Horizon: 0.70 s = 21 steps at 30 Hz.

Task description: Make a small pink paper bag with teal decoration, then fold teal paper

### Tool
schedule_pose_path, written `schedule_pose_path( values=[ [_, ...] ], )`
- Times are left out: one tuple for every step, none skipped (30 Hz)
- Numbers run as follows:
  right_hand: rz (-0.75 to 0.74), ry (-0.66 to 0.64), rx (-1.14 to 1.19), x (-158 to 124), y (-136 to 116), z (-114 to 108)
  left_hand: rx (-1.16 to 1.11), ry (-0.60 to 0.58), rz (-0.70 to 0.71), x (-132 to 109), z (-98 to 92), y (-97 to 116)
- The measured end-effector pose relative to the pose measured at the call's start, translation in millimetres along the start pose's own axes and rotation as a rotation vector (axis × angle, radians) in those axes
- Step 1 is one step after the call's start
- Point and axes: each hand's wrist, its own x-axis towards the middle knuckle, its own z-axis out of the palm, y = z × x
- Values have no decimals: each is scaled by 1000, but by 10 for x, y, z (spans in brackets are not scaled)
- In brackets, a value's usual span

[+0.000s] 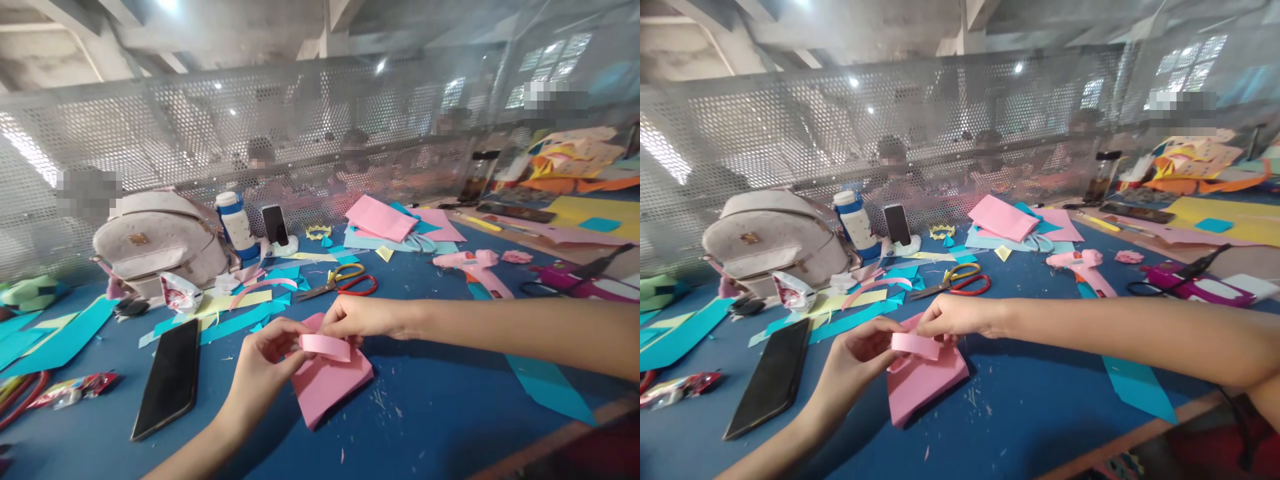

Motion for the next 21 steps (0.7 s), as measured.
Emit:
schedule_pose_path(
  values=[
    [-14, 10, 5, -7, -1, 5, 4, 5, 5, 1, -3, -7],
    [-31, 21, 4, -12, -1, 7, 6, 10, 8, 2, -4, -9],
    [-52, 26, -2, -15, 0, 8, 6, 18, 14, 3, -2, -9],
    [-78, 28, -14, -15, 4, 7, 6, 26, 21, 5, 2, -5],
    [-110, 26, -32, -12, 10, 5, 3, 32, 30, 8, 8, 2],
    [-149, 31, -60, -6, 17, 3, -1, 40, 41, 10, 14, 9],
    [-195, 43, -98, 3, 23, 3, -6, 50, 55, 12, 20, 17],
    [-243, 66, -145, 13, 27, 4, -11, 63, 72, 14, 25, 24],
    [-285, 95, -195, 22, 27, 7, -14, 79, 88, 15, 27, 30],
    [-317, 124, -245, 29, 23, 13, -12, 97, 104, 16, 27, 33],
    [-339, 146, -286, 33, 15, 22, -6, 117, 121, 17, 24, 35],
    [-354, 159, -318, 34, 5, 32, 1, 136, 134, 18, 19, 35],
    [-367, 167, -342, 33, -7, 44, 6, 150, 146, 21, 13, 35],
    [-384, 174, -363, 30, -19, 56, 10, 163, 153, 24, 6, 34],
    [-404, 180, -382, 26, -29, 67, 11, 173, 156, 28, -1, 33],
    [-422, 186, -396, 22, -36, 75, 11, 180, 157, 32, -6, 34],
    [-435, 191, -406, 20, -41, 81, 13, 186, 156, 36, -10, 37],
    [-441, 195, -411, 20, -43, 82, 15, 189, 151, 38, -13, 41],
    [-436, 198, -407, 22, -42, 79, 19, 192, 145, 38, -14, 46],
    [-424, 196, -393, 26, -39, 71, 25, 192, 136, 36, -15, 52],
    [-406, 190, -367, 32, -34, 61, 31, 192, 127, 33, -14, 57]
  ],
)
